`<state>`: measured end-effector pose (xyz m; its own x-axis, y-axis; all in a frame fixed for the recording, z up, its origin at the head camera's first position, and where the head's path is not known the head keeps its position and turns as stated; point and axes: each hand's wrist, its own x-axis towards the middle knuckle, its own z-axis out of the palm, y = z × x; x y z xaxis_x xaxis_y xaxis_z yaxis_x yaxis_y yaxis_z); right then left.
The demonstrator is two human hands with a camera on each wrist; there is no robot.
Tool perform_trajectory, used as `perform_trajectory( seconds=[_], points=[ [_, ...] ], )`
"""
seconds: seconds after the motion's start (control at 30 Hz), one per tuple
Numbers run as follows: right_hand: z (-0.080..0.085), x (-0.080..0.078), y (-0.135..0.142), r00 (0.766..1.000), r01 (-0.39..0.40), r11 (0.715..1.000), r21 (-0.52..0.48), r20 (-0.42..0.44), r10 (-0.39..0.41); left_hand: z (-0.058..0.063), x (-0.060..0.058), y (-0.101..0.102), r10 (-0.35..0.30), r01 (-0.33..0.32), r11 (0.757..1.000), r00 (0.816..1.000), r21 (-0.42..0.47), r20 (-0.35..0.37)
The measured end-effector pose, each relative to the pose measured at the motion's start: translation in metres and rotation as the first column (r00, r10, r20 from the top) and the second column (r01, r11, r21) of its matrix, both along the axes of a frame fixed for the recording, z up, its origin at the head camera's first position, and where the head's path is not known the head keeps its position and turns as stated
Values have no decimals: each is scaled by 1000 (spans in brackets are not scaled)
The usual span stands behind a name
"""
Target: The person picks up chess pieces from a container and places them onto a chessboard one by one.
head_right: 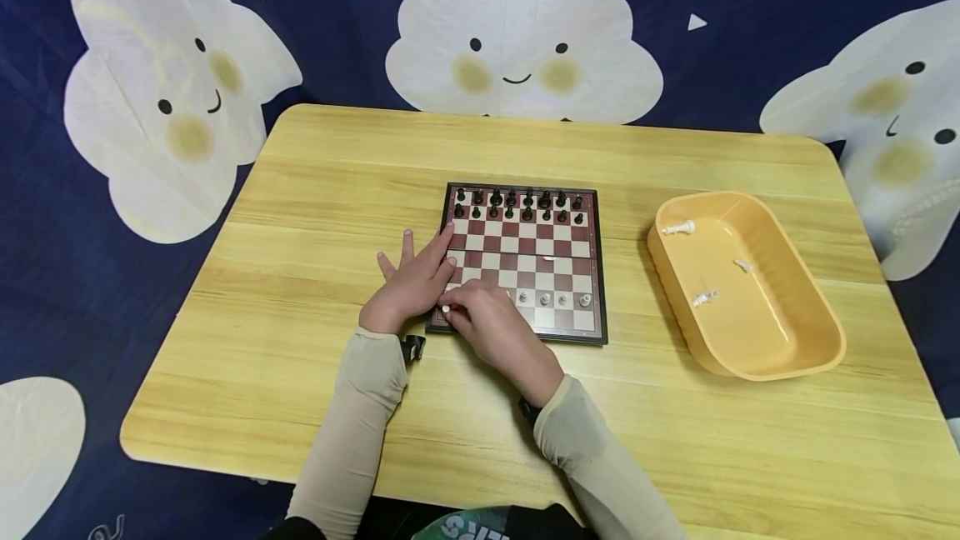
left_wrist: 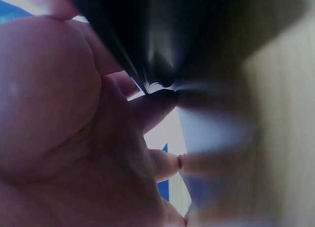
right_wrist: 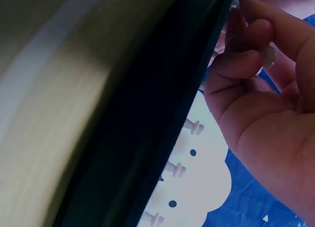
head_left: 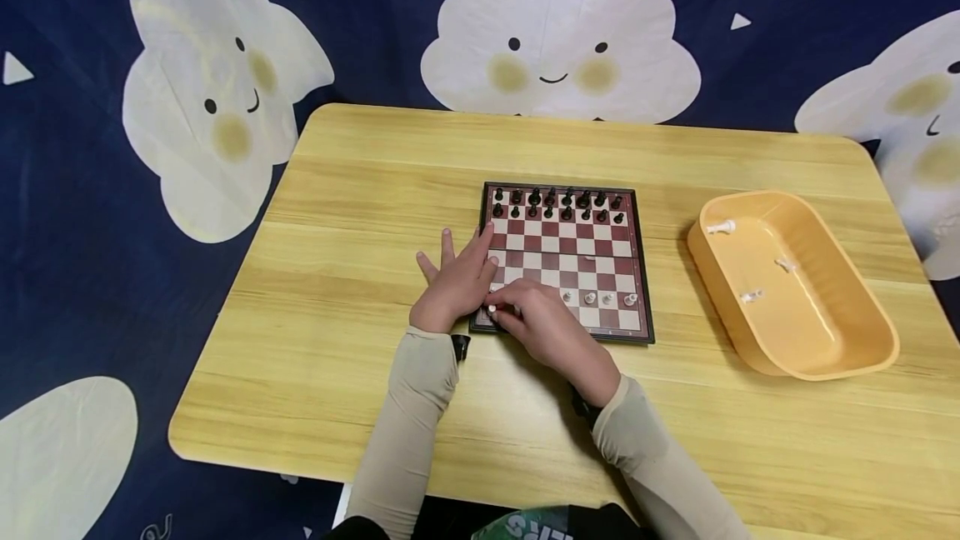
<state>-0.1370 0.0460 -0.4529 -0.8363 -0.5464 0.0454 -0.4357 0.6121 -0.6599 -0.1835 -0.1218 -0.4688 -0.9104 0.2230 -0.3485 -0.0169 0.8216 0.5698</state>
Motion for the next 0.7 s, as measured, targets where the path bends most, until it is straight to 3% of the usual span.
perform_trajectory(
  seconds=[0.53,0.63,0.7],
  points=[
    [1,3,4,997,51,998,-23,61,-49,-2,0,0,2,-2,1000,1000,-11,-2],
    [2,3,10,993,52,996,-70,107,-44,-2,0,1,4,-4,1000,1000,-10,-6],
    [3,4,17,981,52,988,-146,194,-23,-2,0,1,4,-4,1000,1000,-6,-5]
  ],
)
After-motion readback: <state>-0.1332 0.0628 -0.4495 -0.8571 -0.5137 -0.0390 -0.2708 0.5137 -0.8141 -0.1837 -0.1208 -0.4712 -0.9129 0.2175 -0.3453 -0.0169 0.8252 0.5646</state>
